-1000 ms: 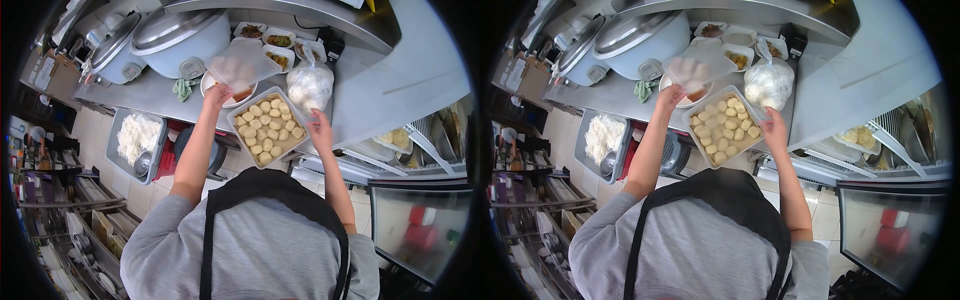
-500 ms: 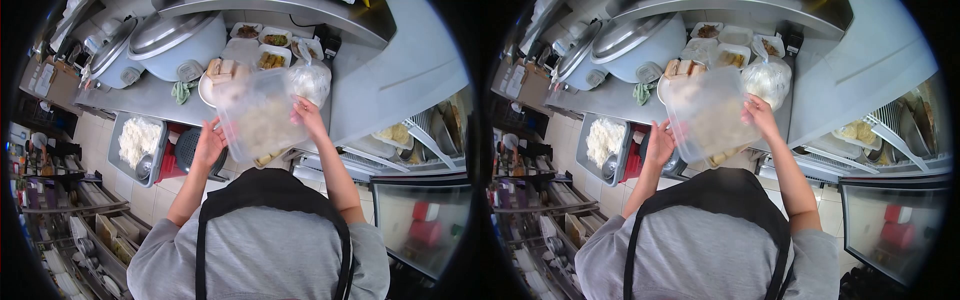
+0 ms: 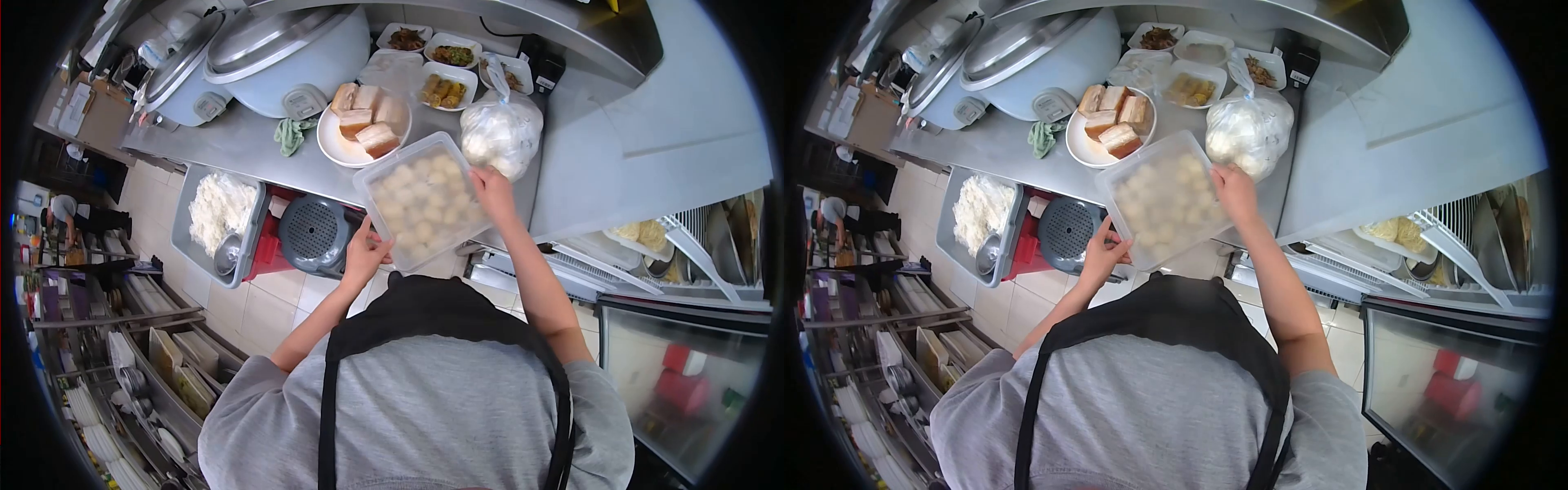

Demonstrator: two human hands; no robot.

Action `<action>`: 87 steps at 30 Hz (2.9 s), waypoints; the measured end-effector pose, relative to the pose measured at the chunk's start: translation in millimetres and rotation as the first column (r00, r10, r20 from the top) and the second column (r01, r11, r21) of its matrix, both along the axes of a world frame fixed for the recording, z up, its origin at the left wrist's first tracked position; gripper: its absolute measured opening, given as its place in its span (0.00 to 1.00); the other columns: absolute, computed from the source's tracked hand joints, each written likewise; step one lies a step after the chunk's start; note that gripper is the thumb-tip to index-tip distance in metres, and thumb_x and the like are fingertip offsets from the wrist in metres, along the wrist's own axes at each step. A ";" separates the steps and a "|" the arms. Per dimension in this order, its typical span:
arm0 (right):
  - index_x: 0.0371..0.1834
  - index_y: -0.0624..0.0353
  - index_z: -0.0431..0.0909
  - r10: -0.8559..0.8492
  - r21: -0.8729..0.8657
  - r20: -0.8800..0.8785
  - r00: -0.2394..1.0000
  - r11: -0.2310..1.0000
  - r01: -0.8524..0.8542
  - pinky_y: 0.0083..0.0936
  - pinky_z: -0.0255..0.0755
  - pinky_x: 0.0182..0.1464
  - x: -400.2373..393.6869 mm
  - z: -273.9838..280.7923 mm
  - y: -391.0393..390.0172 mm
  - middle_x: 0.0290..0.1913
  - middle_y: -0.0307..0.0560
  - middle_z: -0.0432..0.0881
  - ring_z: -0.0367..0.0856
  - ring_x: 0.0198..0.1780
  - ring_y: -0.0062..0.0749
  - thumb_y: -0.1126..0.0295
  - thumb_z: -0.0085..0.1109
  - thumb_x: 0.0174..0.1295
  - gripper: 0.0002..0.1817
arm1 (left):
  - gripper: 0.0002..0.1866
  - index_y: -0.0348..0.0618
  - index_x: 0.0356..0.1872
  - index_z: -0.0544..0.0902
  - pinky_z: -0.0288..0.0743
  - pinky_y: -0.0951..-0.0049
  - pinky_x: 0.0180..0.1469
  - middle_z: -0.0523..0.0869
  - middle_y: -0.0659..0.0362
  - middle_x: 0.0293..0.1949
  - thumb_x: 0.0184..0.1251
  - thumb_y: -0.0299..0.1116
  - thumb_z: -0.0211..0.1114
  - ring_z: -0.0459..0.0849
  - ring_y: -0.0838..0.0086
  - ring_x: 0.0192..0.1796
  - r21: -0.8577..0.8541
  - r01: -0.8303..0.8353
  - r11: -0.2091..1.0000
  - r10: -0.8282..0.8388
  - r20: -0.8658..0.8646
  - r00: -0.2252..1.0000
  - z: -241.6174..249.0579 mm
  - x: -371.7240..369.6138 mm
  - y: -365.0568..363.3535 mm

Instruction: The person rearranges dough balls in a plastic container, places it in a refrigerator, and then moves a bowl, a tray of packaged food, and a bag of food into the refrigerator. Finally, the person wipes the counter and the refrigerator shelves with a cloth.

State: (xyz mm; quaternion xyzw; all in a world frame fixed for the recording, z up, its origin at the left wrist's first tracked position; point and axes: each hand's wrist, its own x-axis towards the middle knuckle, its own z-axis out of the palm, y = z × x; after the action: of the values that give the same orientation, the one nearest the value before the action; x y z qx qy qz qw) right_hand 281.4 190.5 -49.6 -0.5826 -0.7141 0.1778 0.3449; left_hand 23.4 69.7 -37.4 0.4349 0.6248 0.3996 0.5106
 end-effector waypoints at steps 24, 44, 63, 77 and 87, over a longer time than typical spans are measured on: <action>0.63 0.56 0.61 0.016 0.086 0.282 0.959 0.995 -0.041 0.48 0.51 0.64 8.8 -7.9 -24.1 0.63 0.57 0.62 0.58 0.64 0.50 0.63 0.51 0.60 0.27 | 0.31 0.41 0.62 0.59 0.66 0.57 0.58 0.71 0.54 0.56 0.61 0.37 0.60 0.70 0.65 0.58 -0.160 -0.118 0.980 0.194 0.637 0.746 -73.7 44.7 -21.7; 0.20 0.63 0.72 -0.320 0.273 0.044 0.946 0.915 0.297 0.43 0.67 0.30 112.8 64.4 -220.2 0.23 0.54 0.74 0.74 0.29 0.52 0.63 0.56 0.58 0.15 | 0.38 0.62 0.64 0.52 0.63 0.49 0.53 0.62 0.58 0.61 0.55 0.41 0.64 0.65 0.60 0.60 -0.154 0.087 0.984 0.064 0.766 0.640 -83.4 45.6 20.3; 0.51 0.56 0.74 -0.379 0.557 0.186 0.906 0.801 0.221 0.33 0.69 0.41 247.6 249.3 -275.0 0.42 0.52 0.78 0.77 0.41 0.41 0.76 0.64 0.45 0.25 | 0.51 0.51 0.70 0.42 0.53 0.54 0.63 0.51 0.48 0.67 0.50 0.41 0.70 0.53 0.54 0.67 -0.010 -0.420 0.907 0.389 0.399 0.830 -17.0 20.1 -28.3; 0.31 0.63 0.72 -0.364 0.878 0.102 0.926 0.470 0.088 0.26 0.67 0.35 385.0 418.3 -283.1 0.34 0.47 0.76 0.73 0.34 0.33 0.76 0.56 0.57 0.03 | 0.08 0.36 0.24 0.81 0.60 0.63 0.57 0.76 0.48 0.51 0.56 0.31 0.62 0.71 0.57 0.55 0.700 -0.303 0.647 0.595 -0.214 0.775 24.8 88.2 -29.8; 0.64 0.48 0.59 -0.411 0.838 -0.257 0.875 0.356 0.413 0.32 0.71 0.47 371.5 500.0 -262.8 0.56 0.54 0.69 0.74 0.49 0.37 0.55 0.67 0.49 0.39 | 0.12 0.39 0.41 0.81 0.68 0.72 0.49 0.69 0.51 0.59 0.54 0.25 0.62 0.72 0.64 0.55 0.642 -0.303 0.704 0.491 -0.131 0.861 11.7 75.2 -16.9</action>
State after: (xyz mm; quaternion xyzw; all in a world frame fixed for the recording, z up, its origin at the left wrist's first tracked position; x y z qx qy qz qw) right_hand 652.9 -72.3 450.4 -0.4827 -0.5324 -0.3028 0.6260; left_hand 98.6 52.8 -25.7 0.4812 0.6129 0.6090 0.1480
